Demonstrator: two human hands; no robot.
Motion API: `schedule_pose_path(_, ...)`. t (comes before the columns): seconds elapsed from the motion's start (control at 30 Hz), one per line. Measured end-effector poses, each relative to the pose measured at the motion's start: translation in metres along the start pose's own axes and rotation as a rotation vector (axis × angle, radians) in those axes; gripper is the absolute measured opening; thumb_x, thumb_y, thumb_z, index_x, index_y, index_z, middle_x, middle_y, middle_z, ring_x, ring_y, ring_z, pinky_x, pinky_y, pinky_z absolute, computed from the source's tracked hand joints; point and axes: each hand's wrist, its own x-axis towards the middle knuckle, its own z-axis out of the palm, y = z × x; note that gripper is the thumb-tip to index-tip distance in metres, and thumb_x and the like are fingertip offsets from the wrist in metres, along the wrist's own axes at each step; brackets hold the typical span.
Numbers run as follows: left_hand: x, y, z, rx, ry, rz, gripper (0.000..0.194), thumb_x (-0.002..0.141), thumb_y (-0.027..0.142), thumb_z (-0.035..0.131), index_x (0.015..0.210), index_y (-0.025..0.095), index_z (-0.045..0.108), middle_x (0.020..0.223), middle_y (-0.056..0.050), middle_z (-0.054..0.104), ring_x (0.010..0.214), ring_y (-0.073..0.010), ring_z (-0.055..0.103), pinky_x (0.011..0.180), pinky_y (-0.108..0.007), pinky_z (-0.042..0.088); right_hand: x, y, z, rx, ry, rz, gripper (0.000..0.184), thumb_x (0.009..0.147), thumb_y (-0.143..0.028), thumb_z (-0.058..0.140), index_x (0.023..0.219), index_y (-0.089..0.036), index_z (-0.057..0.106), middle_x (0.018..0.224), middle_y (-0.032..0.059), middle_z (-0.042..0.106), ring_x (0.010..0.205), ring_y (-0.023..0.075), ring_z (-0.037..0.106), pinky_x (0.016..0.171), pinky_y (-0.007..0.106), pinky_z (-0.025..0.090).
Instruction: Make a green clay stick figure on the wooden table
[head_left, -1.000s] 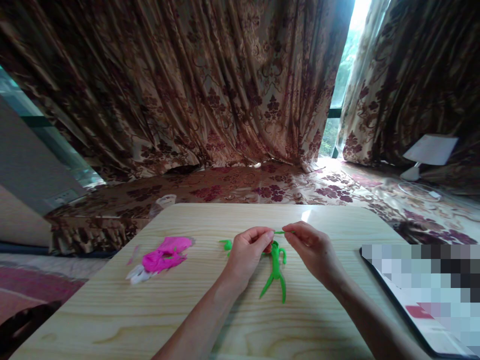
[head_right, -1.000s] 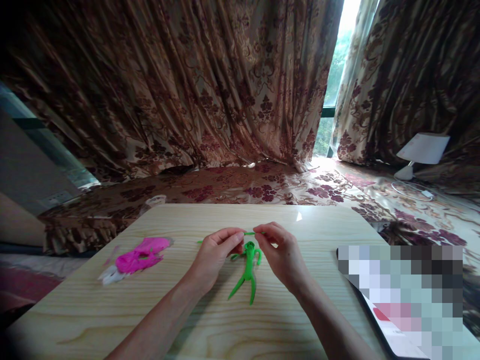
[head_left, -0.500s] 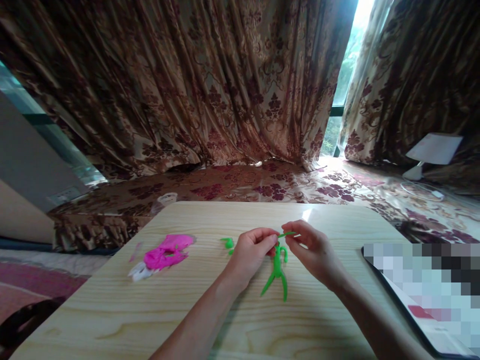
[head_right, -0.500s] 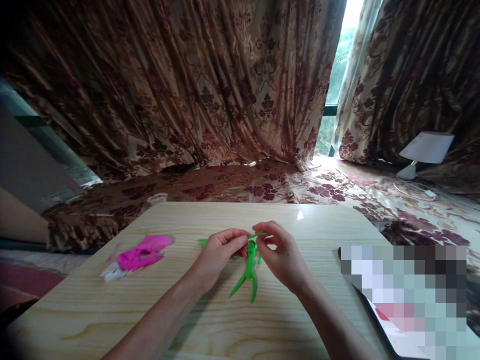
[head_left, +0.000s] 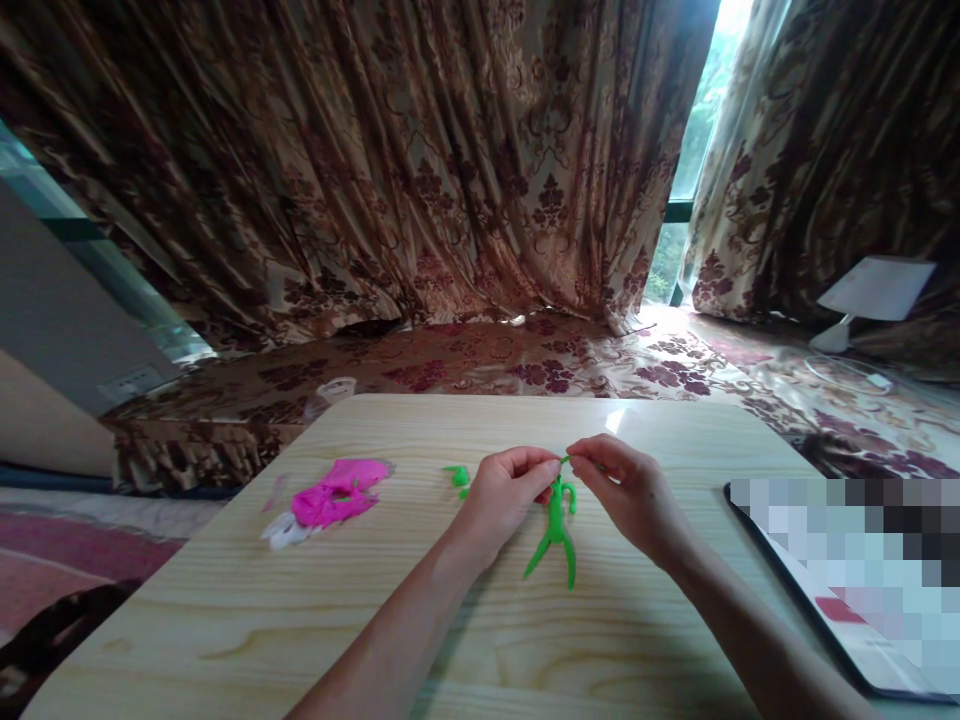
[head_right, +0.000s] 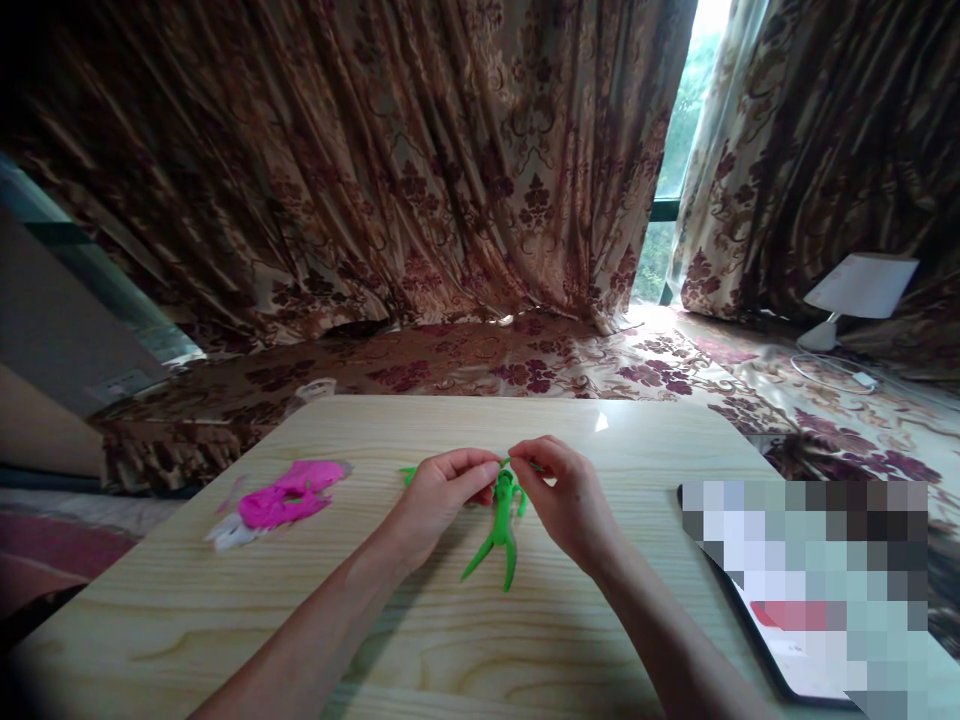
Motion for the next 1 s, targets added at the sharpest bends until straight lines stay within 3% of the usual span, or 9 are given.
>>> schedule_pose_path(0.3, 0.0015, 0.0017, -0.0041, 0.054, 0.080, 0.029, 0.025, 0.071, 0.035, 0.060, 0.078, 0.012, 0.065, 0.061, -0.002, 0.058, 0.056, -0.0095, 0.049, 0.056, -0.022, 0.039, 0.0008, 0.0035, -0.0021, 0.043, 0.020, 0.057, 0.014, 0.082, -0.026, 0.052, 0.087, -0.019, 0.062, 0.079, 0.0030, 0.061, 0.072, 0.0150, 0.059, 0.063, 0.026, 0.049)
schedule_pose_path(0.47, -0.0004, 0.0023, -0.0021, -0.075, -0.026, -0.067, 0.035, 0.073, 0.040, 0.058, 0.094, 0.013, 0.063, 0.083, -0.008, 0.064, 0.069, -0.0145, 0.057, 0.064, -0.027, 0.044, 0.0005, -0.0008, -0.0007, 0.061, -0.002, -0.007, 0.013, 0.081, -0.024, 0.054, 0.087, -0.019, 0.064, 0.083, 0.0032, 0.060, 0.075, 0.0143, 0.059, 0.063, 0.024, 0.050)
schedule_pose_path(0.67, -0.0015, -0.0016, -0.0011, -0.047, -0.051, -0.035, 0.026, 0.070, 0.035, 0.062, 0.084, 0.013, 0.065, 0.071, -0.004, 0.062, 0.061, -0.0109, 0.053, 0.060, -0.024, 0.041, -0.0018, 0.0005, 0.0062, 0.096, -0.020, -0.007, 0.010, 0.079, -0.020, 0.055, 0.087, -0.020, 0.061, 0.082, 0.0021, 0.059, 0.076, 0.0146, 0.059, 0.067, 0.026, 0.050)
schedule_pose_path(0.8, -0.0012, 0.0004, -0.0016, -0.089, -0.045, -0.086, 0.029, 0.069, 0.035, 0.063, 0.090, 0.015, 0.063, 0.076, -0.004, 0.063, 0.065, -0.0120, 0.055, 0.061, -0.024, 0.041, -0.0003, -0.0023, 0.0059, 0.085, -0.016, -0.026, 0.009, 0.080, -0.019, 0.053, 0.083, -0.021, 0.061, 0.079, 0.0017, 0.059, 0.074, 0.0142, 0.058, 0.064, 0.025, 0.050)
schedule_pose_path(1.0, -0.0018, 0.0005, -0.0023, -0.019, -0.081, -0.013, 0.023, 0.073, 0.034, 0.058, 0.076, 0.012, 0.064, 0.064, -0.002, 0.058, 0.059, -0.0104, 0.050, 0.058, -0.022, 0.038, -0.0011, -0.0045, 0.0046, 0.081, -0.041, -0.034, 0.012, 0.080, -0.021, 0.053, 0.088, -0.021, 0.063, 0.082, 0.0031, 0.060, 0.074, 0.0150, 0.059, 0.062, 0.025, 0.050)
